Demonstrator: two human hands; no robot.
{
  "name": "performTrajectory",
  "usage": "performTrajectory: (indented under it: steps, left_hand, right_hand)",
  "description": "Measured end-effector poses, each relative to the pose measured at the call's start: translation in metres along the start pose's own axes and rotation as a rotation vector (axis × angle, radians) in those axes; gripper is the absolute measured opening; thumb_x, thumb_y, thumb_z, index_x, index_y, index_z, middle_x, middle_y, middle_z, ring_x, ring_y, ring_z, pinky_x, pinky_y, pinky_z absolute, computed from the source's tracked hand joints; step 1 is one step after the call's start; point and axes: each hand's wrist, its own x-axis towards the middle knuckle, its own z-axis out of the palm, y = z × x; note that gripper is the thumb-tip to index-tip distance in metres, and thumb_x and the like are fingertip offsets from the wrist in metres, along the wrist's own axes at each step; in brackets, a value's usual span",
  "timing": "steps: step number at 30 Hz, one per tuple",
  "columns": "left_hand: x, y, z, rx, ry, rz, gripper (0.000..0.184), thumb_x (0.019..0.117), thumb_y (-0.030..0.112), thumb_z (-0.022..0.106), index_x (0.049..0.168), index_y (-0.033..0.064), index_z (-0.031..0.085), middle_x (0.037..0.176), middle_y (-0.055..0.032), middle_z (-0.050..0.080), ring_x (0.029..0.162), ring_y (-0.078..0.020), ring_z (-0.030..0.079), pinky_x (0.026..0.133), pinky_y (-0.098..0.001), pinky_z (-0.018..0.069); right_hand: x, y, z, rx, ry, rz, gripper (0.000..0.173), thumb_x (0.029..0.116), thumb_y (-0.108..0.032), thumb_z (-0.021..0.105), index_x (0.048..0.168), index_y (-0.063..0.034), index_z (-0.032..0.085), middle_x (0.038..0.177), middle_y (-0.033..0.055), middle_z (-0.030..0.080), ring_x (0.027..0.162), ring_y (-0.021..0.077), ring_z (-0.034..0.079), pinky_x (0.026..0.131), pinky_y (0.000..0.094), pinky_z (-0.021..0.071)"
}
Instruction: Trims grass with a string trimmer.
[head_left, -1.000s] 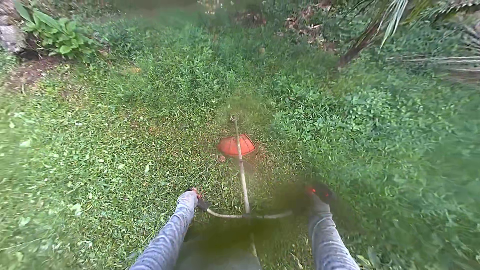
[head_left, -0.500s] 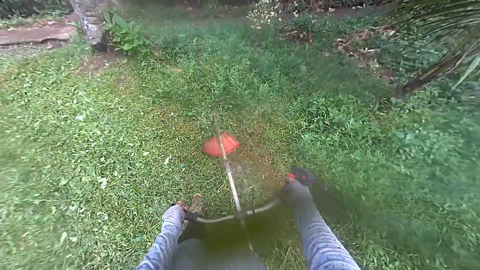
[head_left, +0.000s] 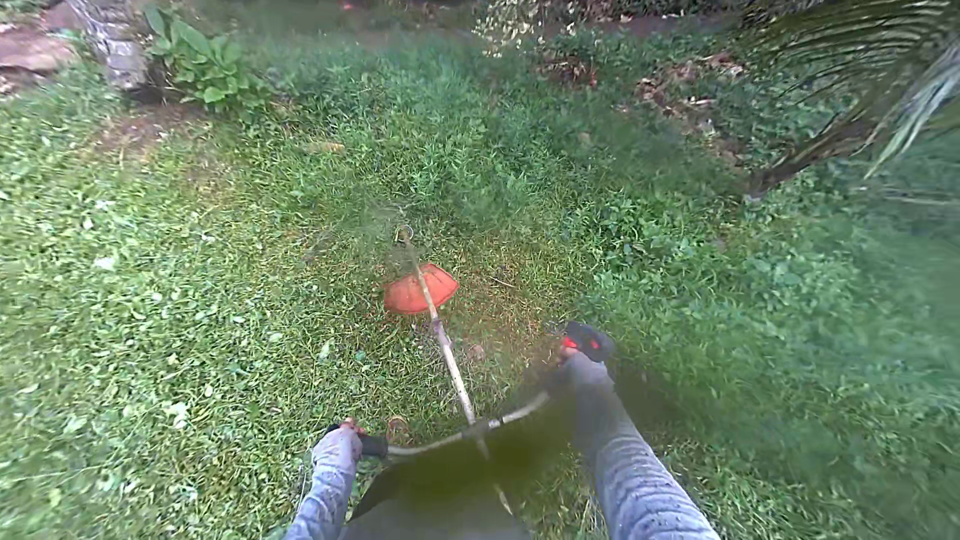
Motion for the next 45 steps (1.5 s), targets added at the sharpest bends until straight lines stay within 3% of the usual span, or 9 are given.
performTrajectory:
  steps: [11,18,22,23,24,25,27,33,45]
  left_hand:
    - [0.038,0.164,-0.023,-0.251,-0.081,0.127,0.054,0.1092,0.051,0.036,0.119,0.0137,0.073,0.122,-0.0077,0.073,0.121,-0.0256,0.066,0.106,-0.0529,0.0479]
    - [0.034,0.246,-0.022,-0.009,-0.083,0.184,0.054,0.1078,0.052,0.035,0.123,0.0153,0.071,0.128,-0.0089,0.071,0.125,-0.0271,0.064,0.106,-0.0548,0.0484]
    - [0.020,0.272,-0.020,0.056,-0.094,0.175,0.046,0.1082,0.046,0.039,0.126,0.0165,0.070,0.132,-0.0091,0.069,0.129,-0.0281,0.062,0.108,-0.0552,0.0473]
    - [0.017,0.273,-0.019,0.077,-0.090,0.172,0.045,0.1076,0.044,0.042,0.128,0.0155,0.069,0.133,-0.0107,0.069,0.128,-0.0298,0.062,0.107,-0.0562,0.0479]
    - [0.012,0.272,-0.019,0.107,-0.082,0.169,0.043,0.1065,0.042,0.044,0.130,0.0144,0.067,0.132,-0.0124,0.068,0.127,-0.0312,0.063,0.105,-0.0570,0.0490]
    - [0.008,0.269,-0.017,0.104,-0.077,0.153,0.044,0.1067,0.042,0.044,0.131,0.0139,0.067,0.133,-0.0128,0.068,0.127,-0.0314,0.063,0.105,-0.0568,0.0491]
    - [0.005,0.262,-0.013,0.080,-0.056,0.129,0.045,0.1067,0.043,0.044,0.131,0.0126,0.067,0.131,-0.0137,0.069,0.126,-0.0321,0.063,0.105,-0.0576,0.0491]
    - [-0.004,0.232,-0.008,0.047,-0.090,0.023,0.045,0.1038,0.037,0.051,0.143,0.0161,0.058,0.136,-0.0158,0.066,0.128,-0.0356,0.061,0.105,-0.0602,0.0487]
    - [-0.001,0.124,-0.018,-0.433,-0.006,-0.253,0.037,0.1057,0.031,0.049,0.131,0.0113,0.067,0.129,-0.0145,0.070,0.125,-0.0321,0.064,0.106,-0.0568,0.0487]
  right_hand:
    - [-0.002,0.052,-0.114,0.361,0.333,0.060,0.033,0.1053,-0.005,0.043,0.136,0.0063,0.044,0.097,0.0097,0.051,0.074,0.0084,0.050,0.071,0.0250,0.0485]
    - [0.040,0.063,-0.162,0.508,0.423,0.063,0.026,0.1055,-0.008,0.046,0.128,0.0034,0.048,0.090,0.0064,0.050,0.068,0.0079,0.049,0.065,0.0254,0.0480]
    - [0.087,0.058,-0.178,0.248,0.370,-0.161,0.033,0.1026,-0.001,0.041,0.132,0.0141,0.043,0.102,0.0218,0.053,0.077,0.0154,0.053,0.070,0.0255,0.0483]
    - [0.094,0.059,-0.188,0.161,0.258,-0.267,0.038,0.1042,-0.003,0.039,0.135,0.0192,0.039,0.112,0.0314,0.056,0.086,0.0201,0.059,0.076,0.0271,0.0509]
    - [0.109,0.065,-0.183,0.213,0.333,-0.426,0.035,0.0993,0.000,0.044,0.124,0.0240,0.044,0.096,0.0330,0.057,0.072,0.0195,0.059,0.061,0.0257,0.0508]
    - [0.096,0.031,-0.194,0.192,0.152,-0.158,0.037,0.1059,-0.002,0.040,0.139,0.0134,0.037,0.111,0.0234,0.054,0.086,0.0160,0.056,0.078,0.0282,0.0498]
    - [0.101,0.002,-0.187,0.283,0.197,-0.023,0.031,0.1045,0.000,0.044,0.135,0.0054,0.044,0.097,0.0098,0.051,0.074,0.0090,0.051,0.070,0.0252,0.0494]
    - [0.112,-0.044,-0.153,0.242,0.074,-0.040,0.034,0.1048,0.000,0.044,0.138,0.0073,0.043,0.105,0.0137,0.054,0.081,0.0106,0.053,0.077,0.0250,0.0489]
    - [0.069,-0.158,-0.013,0.011,-0.165,-0.198,0.034,0.1044,0.002,0.043,0.138,0.0065,0.046,0.104,0.0141,0.059,0.082,0.0124,0.057,0.080,0.0262,0.0502]
